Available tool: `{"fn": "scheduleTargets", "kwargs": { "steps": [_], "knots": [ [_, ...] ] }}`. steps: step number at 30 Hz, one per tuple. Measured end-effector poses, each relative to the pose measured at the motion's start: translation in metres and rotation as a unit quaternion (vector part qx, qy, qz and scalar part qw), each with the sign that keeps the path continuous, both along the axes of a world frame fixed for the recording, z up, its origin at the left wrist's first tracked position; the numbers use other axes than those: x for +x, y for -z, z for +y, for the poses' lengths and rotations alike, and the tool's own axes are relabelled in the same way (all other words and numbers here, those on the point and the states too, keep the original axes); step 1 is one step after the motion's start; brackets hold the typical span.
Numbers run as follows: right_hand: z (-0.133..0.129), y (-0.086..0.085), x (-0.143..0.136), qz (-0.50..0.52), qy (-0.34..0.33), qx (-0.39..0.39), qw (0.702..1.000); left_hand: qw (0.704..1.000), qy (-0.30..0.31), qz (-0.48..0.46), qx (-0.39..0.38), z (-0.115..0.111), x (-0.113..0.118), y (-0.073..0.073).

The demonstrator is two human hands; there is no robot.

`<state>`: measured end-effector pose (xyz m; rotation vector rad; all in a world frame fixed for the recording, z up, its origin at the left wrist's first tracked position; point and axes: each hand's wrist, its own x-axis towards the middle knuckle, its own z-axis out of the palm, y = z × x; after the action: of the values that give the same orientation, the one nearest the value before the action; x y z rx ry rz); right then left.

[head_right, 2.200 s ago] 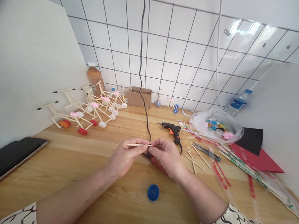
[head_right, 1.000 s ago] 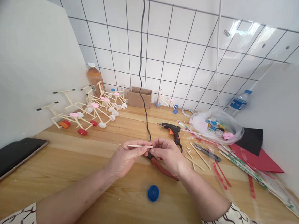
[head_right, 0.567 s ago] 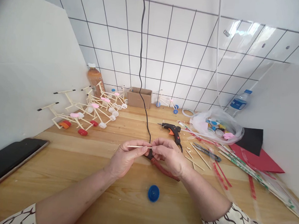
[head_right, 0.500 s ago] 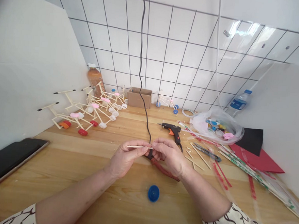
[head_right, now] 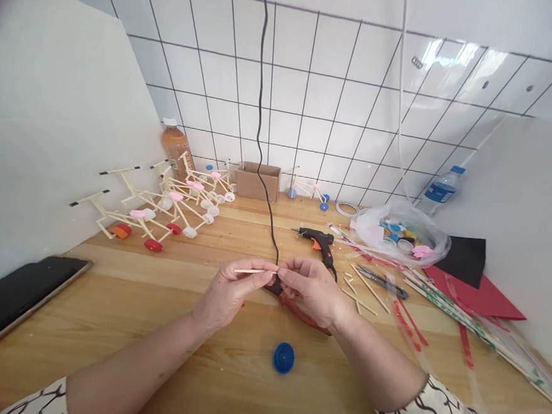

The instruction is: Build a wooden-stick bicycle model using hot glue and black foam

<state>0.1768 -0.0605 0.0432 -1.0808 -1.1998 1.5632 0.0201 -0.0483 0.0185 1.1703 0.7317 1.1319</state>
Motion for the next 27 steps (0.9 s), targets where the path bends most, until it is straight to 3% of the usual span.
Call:
{"fn": "scheduleTargets", "kwargs": {
  "steps": [10, 15, 27],
  "knots": [
    [-0.005, -0.007, -0.007, -0.136, 0.018, 0.064, 0.989, 1.000, -0.006, -0.018, -0.015, 0.000, 0.002, 0.002],
    [-0.005, -0.007, -0.007, -0.233, 0.034, 0.134, 0.963, 1.000, -0.007, -0.002, -0.021, 0.000, 0.001, 0.002],
    [-0.002, -0.004, -0.001, -0.360, 0.029, 0.186, 0.914, 0.979, 0.005, 0.180, 0.092, 0.003, -0.007, -0.009]
  ]
}}
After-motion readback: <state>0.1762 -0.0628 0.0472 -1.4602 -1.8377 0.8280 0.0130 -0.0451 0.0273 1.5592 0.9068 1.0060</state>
